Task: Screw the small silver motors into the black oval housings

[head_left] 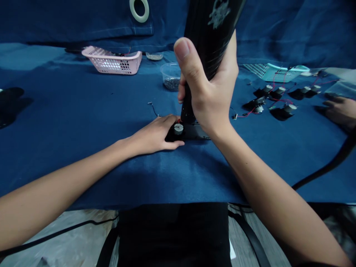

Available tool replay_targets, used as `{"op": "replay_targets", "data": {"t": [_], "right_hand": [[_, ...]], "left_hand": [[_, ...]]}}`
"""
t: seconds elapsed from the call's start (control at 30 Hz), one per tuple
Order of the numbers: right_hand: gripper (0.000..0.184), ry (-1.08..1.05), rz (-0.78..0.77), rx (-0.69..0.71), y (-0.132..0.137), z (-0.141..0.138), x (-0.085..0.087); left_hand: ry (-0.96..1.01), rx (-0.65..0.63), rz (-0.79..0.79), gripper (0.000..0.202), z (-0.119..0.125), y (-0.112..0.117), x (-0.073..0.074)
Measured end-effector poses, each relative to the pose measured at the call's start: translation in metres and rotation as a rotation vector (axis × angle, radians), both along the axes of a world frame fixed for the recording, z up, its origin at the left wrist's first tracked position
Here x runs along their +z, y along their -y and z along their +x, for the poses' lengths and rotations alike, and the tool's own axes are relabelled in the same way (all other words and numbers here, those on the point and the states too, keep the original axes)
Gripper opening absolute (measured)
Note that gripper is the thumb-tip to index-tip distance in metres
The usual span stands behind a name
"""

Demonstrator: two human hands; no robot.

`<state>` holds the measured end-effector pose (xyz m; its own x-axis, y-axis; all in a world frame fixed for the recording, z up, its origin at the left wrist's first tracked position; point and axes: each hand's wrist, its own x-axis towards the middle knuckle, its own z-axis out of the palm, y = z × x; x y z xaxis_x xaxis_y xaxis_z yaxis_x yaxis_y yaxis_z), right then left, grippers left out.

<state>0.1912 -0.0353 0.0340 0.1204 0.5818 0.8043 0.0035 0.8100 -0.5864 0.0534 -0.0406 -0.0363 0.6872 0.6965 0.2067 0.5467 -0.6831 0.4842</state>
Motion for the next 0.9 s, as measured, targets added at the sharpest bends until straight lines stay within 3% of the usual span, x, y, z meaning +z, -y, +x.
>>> {"op": "replay_targets", "data": {"t": [0.9], "right_hand": [[0.032, -0.022, -0.025, 0.001, 0.0027, -0.0023, 0.0007]], "left_hand": [[-0.006, 0.003, -0.003, 0.062, -0.0002, -0.0016, -0.0006]]}}
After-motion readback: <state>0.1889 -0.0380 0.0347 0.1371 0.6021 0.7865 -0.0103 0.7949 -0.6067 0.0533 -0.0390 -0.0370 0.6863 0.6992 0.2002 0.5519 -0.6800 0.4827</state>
